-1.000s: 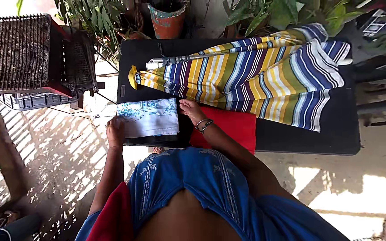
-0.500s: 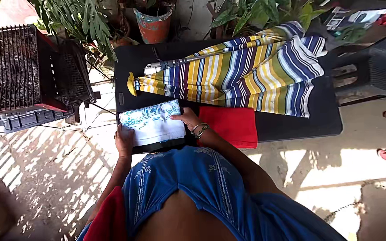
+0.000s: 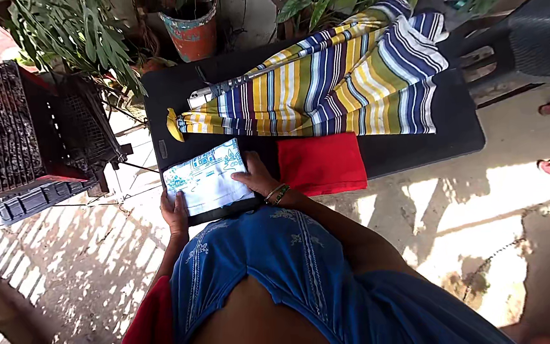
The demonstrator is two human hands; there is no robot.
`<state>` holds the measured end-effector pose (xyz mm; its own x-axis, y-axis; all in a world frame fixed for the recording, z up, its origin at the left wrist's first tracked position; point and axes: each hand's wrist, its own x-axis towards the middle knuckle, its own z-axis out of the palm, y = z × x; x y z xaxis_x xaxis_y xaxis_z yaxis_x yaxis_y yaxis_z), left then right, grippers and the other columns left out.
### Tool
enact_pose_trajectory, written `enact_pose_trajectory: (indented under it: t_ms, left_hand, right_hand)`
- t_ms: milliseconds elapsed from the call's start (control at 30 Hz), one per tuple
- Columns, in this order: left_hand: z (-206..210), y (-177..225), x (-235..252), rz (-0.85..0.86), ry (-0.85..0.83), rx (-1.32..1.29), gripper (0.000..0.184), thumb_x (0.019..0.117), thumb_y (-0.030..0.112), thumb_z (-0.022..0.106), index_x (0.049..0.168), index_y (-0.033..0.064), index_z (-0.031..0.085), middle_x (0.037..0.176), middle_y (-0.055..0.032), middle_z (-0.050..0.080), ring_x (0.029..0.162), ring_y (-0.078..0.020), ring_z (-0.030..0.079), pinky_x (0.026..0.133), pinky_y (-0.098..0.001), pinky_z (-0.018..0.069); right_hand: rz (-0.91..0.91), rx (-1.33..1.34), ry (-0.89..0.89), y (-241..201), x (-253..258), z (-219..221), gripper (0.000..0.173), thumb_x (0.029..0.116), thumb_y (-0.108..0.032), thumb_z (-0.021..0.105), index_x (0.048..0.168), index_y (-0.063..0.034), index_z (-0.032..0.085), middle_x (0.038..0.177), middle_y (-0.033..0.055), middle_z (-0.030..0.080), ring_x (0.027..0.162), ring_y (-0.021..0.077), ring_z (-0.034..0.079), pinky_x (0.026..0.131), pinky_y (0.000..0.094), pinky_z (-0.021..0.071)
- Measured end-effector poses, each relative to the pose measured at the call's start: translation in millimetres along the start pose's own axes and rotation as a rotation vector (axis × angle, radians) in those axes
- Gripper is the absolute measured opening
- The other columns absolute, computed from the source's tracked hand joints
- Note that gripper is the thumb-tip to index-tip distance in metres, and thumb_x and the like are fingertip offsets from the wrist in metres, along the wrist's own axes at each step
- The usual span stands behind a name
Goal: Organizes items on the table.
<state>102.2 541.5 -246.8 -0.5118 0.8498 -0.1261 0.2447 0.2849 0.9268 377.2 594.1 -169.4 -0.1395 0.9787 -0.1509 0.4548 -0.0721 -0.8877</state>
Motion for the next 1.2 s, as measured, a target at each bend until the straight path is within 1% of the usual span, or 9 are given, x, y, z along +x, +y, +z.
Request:
enact_pose_trajectory:
  t_ms: [133, 167, 267, 333, 500, 633, 767, 1033, 1200]
  left_hand:
    - [0, -5, 2, 0.029, 0.000, -0.031, 0.055, 0.1008, 0.015, 0.062, 0.147, -0.0092, 0.044, 0.140, -0.0272, 0.057, 0.127, -0.0215, 0.061, 0.108, -0.0314, 0.0475]
    - [0, -5, 2, 0.030, -0.003, -0.035, 0.054, 0.1012, 0.015, 0.062, 0.147, -0.0093, 0.044, 0.140, -0.0272, 0.057, 0.126, -0.0210, 0.061, 0.108, -0.0307, 0.0481]
    - [-2, -4, 1, 0.025, -0.013, -0.046, 0.054, 0.1029, 0.015, 0.060, 0.148, -0.0092, 0.043, 0.140, -0.0268, 0.057, 0.123, -0.0181, 0.063, 0.106, -0.0286, 0.0493]
    - [-3, -3, 1, 0.030, -0.010, -0.043, 0.053, 0.1038, 0.016, 0.058, 0.147, -0.0096, 0.043, 0.138, -0.0265, 0.058, 0.120, -0.0160, 0.064, 0.104, -0.0272, 0.0503]
    - [-4, -2, -1, 0.019, -0.046, -0.006, 0.053, 0.1064, 0.017, 0.052, 0.150, -0.0099, 0.038, 0.143, -0.0270, 0.054, 0.125, -0.0165, 0.061, 0.107, -0.0281, 0.0480]
    - [-3, -2, 2, 0.022, -0.047, 0.009, 0.055, 0.1053, 0.018, 0.054, 0.149, -0.0100, 0.038, 0.141, -0.0257, 0.056, 0.123, -0.0152, 0.062, 0.106, -0.0269, 0.0489]
    - [2, 0, 2, 0.038, -0.056, 0.049, 0.061, 0.1016, 0.017, 0.060, 0.151, -0.0088, 0.037, 0.144, -0.0272, 0.053, 0.129, -0.0192, 0.059, 0.109, -0.0292, 0.0464]
    - [-2, 7, 6, -0.015, -0.073, 0.073, 0.060, 0.1015, 0.019, 0.063, 0.151, -0.0063, 0.040, 0.141, -0.0263, 0.056, 0.127, -0.0214, 0.059, 0.109, -0.0340, 0.0468]
    - [-6, 7, 4, -0.055, -0.084, -0.026, 0.061, 0.1021, 0.017, 0.062, 0.153, -0.0059, 0.036, 0.147, -0.0250, 0.051, 0.129, -0.0188, 0.058, 0.108, -0.0307, 0.0468]
  right_hand:
    - [-0.025, -0.188, 0.099, -8, -3, -1, 0.065, 0.0880, -0.048, 0.076, 0.132, -0.0028, 0.063, 0.165, 0.0291, 0.021, 0.148, 0.0508, 0.027, 0.108, 0.0725, 0.0327]
    - [-0.042, -0.184, 0.084, -10, -5, 0, 0.065, 0.0900, -0.047, 0.074, 0.136, -0.0031, 0.062, 0.165, 0.0290, 0.022, 0.147, 0.0498, 0.031, 0.108, 0.0722, 0.0322]
    - [-0.144, -0.145, -0.026, -17, -11, 1, 0.067, 0.0933, -0.040, 0.073, 0.146, -0.0027, 0.054, 0.146, 0.0233, 0.055, 0.131, 0.0378, 0.057, 0.105, 0.0622, 0.0449]
    - [-0.229, -0.133, -0.110, -19, -12, 0, 0.071, 0.0923, -0.040, 0.072, 0.150, -0.0049, 0.050, 0.134, 0.0205, 0.063, 0.123, 0.0333, 0.062, 0.101, 0.0546, 0.0503]
    - [-0.297, -0.057, -0.263, -27, -14, -4, 0.082, 0.0897, -0.053, 0.071, 0.156, -0.0130, 0.045, 0.151, 0.0304, 0.040, 0.134, 0.0387, 0.050, 0.105, 0.0487, 0.0495]
    - [0.046, 0.312, -0.254, -7, -6, -7, 0.080, 0.1014, -0.045, 0.061, 0.164, -0.0113, 0.024, 0.152, 0.0278, 0.049, 0.136, 0.0383, 0.054, 0.109, 0.0555, 0.0464]
    - [0.558, 0.765, -0.032, 36, 20, -11, 0.071, 0.1003, -0.059, 0.054, 0.151, -0.0125, 0.036, 0.146, 0.0162, 0.053, 0.130, 0.0257, 0.054, 0.106, 0.0491, 0.0479]
    - [0.643, 0.617, -0.090, 10, 32, -13, 0.075, 0.0898, -0.055, 0.073, 0.135, 0.0021, 0.058, 0.136, 0.0204, 0.061, 0.128, 0.0290, 0.058, 0.107, 0.0507, 0.0474]
    - [0.634, 0.415, -0.127, -24, 33, -9, 0.072, 0.0827, -0.017, 0.083, 0.140, 0.0070, 0.046, 0.133, 0.0285, 0.058, 0.124, 0.0369, 0.058, 0.103, 0.0548, 0.0482]
